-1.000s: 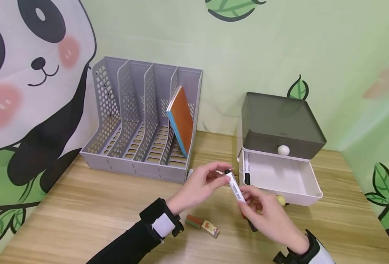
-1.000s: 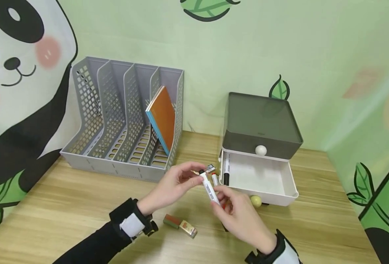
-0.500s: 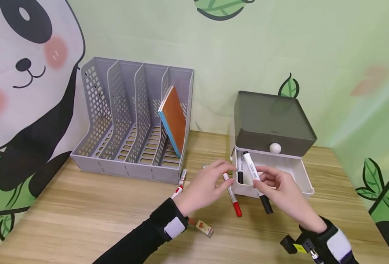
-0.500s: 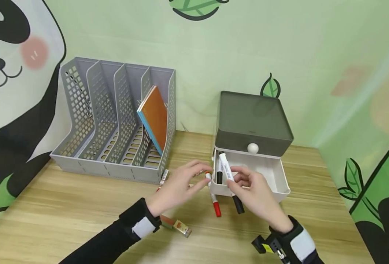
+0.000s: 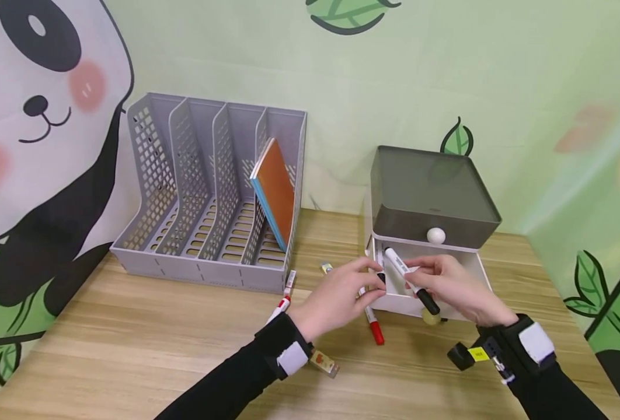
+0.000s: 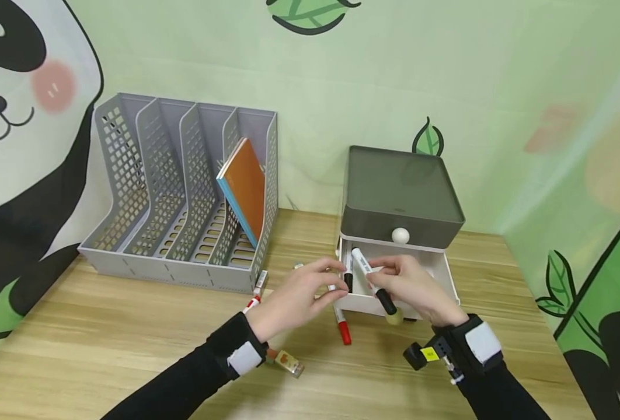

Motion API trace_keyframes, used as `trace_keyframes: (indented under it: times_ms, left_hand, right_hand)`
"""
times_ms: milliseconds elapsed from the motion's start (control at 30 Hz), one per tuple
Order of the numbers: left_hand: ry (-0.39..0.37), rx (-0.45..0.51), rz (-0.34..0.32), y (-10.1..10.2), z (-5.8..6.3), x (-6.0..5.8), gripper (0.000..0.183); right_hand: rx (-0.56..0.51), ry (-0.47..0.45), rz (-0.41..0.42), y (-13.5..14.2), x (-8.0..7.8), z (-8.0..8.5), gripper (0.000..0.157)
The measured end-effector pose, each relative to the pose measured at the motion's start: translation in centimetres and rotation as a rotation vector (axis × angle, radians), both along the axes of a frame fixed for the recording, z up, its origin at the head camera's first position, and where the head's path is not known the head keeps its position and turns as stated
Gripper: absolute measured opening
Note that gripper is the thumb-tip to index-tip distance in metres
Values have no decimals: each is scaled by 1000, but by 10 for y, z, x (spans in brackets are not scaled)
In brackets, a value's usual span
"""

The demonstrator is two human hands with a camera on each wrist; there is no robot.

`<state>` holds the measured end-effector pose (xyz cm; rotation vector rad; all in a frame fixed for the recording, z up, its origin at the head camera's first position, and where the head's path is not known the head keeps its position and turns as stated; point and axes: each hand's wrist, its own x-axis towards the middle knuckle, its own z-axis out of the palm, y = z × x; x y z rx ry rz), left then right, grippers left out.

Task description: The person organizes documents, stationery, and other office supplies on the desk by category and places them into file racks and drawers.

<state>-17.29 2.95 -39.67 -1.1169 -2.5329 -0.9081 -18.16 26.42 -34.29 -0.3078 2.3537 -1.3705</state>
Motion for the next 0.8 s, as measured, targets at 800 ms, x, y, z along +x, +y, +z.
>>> trace_keyframes:
  times_ms: [800]
  left_hand:
    - [-29,-12,24,0,0,0,15]
  right_hand:
    - [-11,41,-75,-13,-29,-24,45]
